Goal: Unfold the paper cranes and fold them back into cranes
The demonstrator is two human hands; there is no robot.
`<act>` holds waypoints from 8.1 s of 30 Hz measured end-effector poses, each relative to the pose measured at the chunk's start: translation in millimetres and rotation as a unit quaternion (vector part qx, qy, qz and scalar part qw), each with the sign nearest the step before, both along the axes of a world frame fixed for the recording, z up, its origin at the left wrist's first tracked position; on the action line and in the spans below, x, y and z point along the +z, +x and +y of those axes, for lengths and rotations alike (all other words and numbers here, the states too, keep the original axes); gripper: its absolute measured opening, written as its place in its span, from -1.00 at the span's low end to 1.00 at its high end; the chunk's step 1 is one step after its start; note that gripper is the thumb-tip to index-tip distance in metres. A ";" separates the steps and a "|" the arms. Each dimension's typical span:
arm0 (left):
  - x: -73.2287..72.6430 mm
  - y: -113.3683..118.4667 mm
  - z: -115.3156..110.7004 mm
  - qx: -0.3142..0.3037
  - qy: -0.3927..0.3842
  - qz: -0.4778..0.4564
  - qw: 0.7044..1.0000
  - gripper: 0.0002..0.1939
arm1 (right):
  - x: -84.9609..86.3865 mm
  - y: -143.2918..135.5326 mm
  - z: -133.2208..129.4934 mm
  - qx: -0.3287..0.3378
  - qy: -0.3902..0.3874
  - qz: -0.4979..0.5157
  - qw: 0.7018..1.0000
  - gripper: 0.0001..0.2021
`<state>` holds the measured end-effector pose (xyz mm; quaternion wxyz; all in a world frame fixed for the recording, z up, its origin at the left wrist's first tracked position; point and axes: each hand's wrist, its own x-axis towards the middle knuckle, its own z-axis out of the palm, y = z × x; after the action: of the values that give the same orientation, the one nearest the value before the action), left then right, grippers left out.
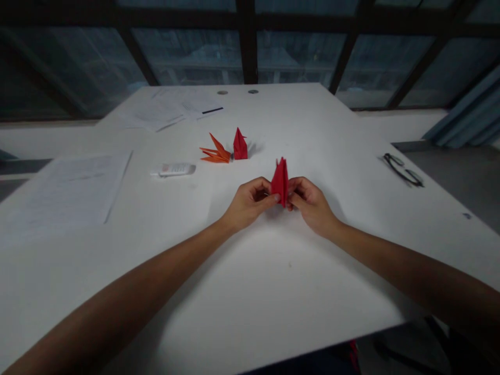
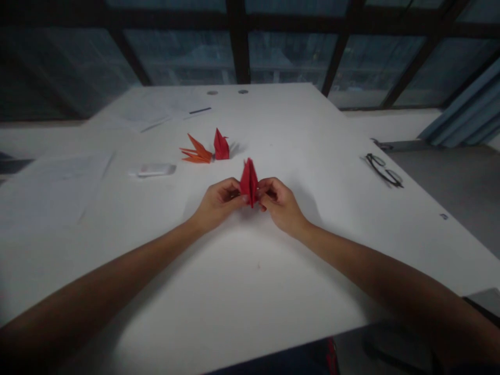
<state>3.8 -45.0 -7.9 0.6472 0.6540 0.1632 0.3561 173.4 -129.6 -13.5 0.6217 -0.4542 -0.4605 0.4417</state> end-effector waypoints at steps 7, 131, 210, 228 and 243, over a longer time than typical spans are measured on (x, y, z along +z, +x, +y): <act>-2.1 -0.1 -0.4 0.037 0.031 0.014 0.999 -0.74 | -0.1 -0.2 0.9 0.010 0.007 -0.018 1.000 -0.78; 8.0 -11.3 19.8 -0.197 -0.152 0.035 0.968 -0.63 | 27.7 24.0 -9.7 0.083 0.102 -0.143 0.981 -0.66; -10.2 0.1 5.6 -0.011 0.122 0.019 0.992 -0.52 | 10.4 24.5 -1.3 -0.111 0.125 -0.199 0.966 -0.80; -8.0 -2.0 0.1 -0.029 0.119 0.061 0.991 -0.47 | 20.8 52.9 0.4 -0.125 0.236 -0.567 0.779 -0.85; -7.8 -1.5 3.2 -0.027 0.086 0.034 0.995 -0.50 | 25.7 53.6 -3.4 -0.080 0.270 -0.526 0.803 -0.80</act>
<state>2.3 -41.8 -15.7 0.5920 0.7234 0.1361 0.3283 226.9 -133.0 12.2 0.4149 -0.4656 -0.7795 -0.0584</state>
